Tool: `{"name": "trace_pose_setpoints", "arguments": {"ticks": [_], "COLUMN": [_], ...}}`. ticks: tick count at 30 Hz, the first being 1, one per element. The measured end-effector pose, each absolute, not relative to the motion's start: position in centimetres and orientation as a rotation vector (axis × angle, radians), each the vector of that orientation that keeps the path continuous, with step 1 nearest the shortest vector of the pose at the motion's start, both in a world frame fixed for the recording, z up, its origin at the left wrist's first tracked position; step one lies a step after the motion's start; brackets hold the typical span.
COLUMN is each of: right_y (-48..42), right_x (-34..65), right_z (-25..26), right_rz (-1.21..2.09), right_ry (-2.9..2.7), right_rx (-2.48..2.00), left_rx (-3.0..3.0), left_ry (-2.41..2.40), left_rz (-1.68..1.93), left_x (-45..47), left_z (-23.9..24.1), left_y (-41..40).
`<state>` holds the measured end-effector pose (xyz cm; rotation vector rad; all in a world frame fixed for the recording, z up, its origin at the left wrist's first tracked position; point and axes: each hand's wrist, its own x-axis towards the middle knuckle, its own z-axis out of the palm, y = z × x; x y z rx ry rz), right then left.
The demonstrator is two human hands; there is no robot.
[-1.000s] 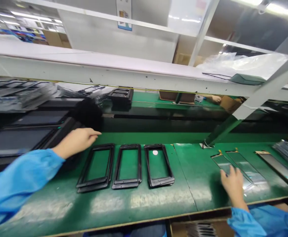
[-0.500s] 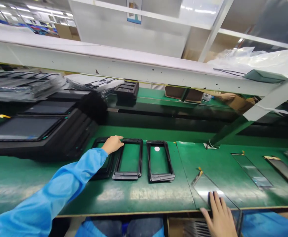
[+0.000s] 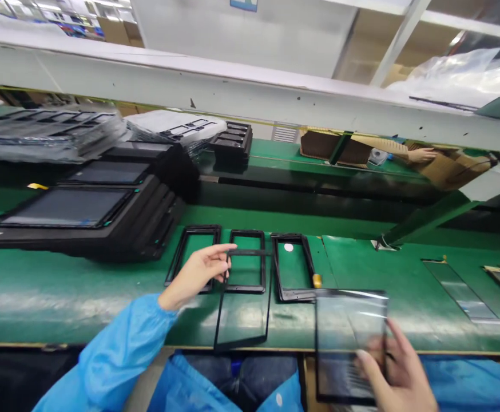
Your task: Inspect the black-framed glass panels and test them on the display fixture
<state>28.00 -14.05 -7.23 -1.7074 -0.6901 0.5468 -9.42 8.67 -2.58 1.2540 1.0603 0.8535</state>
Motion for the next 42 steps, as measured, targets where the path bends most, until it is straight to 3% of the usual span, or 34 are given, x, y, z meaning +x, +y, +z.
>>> {"name": "trace_pose_setpoints", "arguments": {"ticks": [3, 10, 25, 42], "right_y": [-11.4, -9.8, -10.4, -10.9], "right_x": [21.6, 16.6, 14.8, 13.3], "right_z": [-6.3, -7.7, -6.1, -6.2], "right_rz": [1.033, 1.213, 1.101, 1.046], "right_ry": [-0.662, -0.688, -0.658, -0.628], "right_rx": [-1.497, -1.346, -1.392, -1.438], "left_rx": [1.184, 1.199, 1.092, 0.936], "left_ry": [0.961, 0.910, 0.905, 0.920], "left_rz": [0.834, 0.910, 0.946, 0.921], "left_x": [-8.7, -8.4, -7.6, -7.2], "left_z": [-3.2, -3.2, -1.7, -3.2], "left_y": [5.8, 2.8, 1.0, 0.5]}}
